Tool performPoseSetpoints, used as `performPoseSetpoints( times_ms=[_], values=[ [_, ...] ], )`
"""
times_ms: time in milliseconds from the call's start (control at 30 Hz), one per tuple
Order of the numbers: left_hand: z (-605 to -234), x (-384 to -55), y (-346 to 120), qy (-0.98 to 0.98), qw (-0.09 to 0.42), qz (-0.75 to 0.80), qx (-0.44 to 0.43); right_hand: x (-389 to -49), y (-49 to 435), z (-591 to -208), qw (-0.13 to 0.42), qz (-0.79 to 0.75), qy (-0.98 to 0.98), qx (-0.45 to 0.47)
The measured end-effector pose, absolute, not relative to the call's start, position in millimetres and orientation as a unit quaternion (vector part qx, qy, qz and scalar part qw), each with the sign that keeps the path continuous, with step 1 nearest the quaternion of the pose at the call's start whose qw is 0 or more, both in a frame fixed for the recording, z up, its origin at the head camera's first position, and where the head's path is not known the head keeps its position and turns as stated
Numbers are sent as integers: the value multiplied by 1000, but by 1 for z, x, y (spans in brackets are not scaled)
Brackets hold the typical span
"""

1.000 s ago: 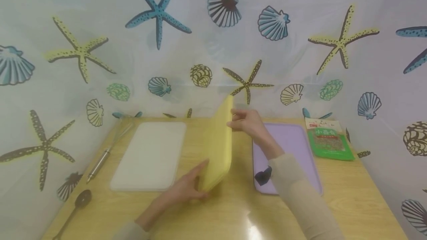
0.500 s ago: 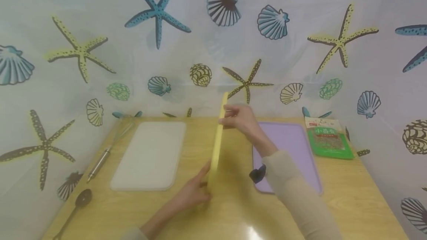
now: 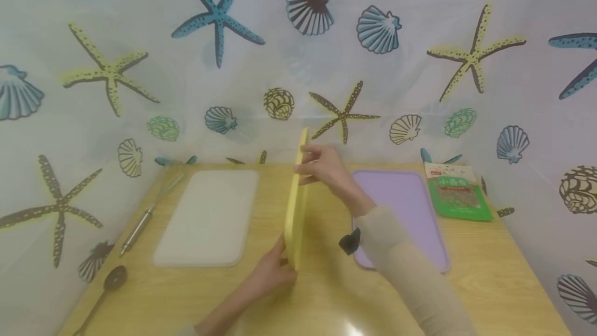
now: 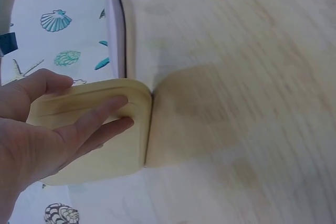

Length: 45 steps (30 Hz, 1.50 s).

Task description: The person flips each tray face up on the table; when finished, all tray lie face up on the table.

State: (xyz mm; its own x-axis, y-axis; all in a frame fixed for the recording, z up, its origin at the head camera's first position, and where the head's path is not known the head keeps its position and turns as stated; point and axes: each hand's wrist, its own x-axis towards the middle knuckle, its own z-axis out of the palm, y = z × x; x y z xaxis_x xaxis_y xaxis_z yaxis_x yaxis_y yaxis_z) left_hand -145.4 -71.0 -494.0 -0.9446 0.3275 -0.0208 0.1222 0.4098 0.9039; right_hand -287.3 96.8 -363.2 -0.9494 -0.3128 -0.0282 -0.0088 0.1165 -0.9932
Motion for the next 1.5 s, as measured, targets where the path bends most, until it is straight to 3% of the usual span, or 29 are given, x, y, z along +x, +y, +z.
performPoseSetpoints(
  times_ms=[400, 567, 867, 1500],
  values=[
    [-446, -142, -78, 829, 24, 530, 175, -288, 78, -359, 132, -643, 746, -115],
    [-428, -144, -87, 816, 34, 544, 192, -289, 73, -357, 138, -637, 748, -124],
    [-403, -145, -101, 811, 99, 557, 147, -290, 65, -359, 149, -636, 748, -118],
    [-381, -153, -100, 801, 54, 591, 80, -294, 51, -360, 143, -636, 747, -131]
  ],
)
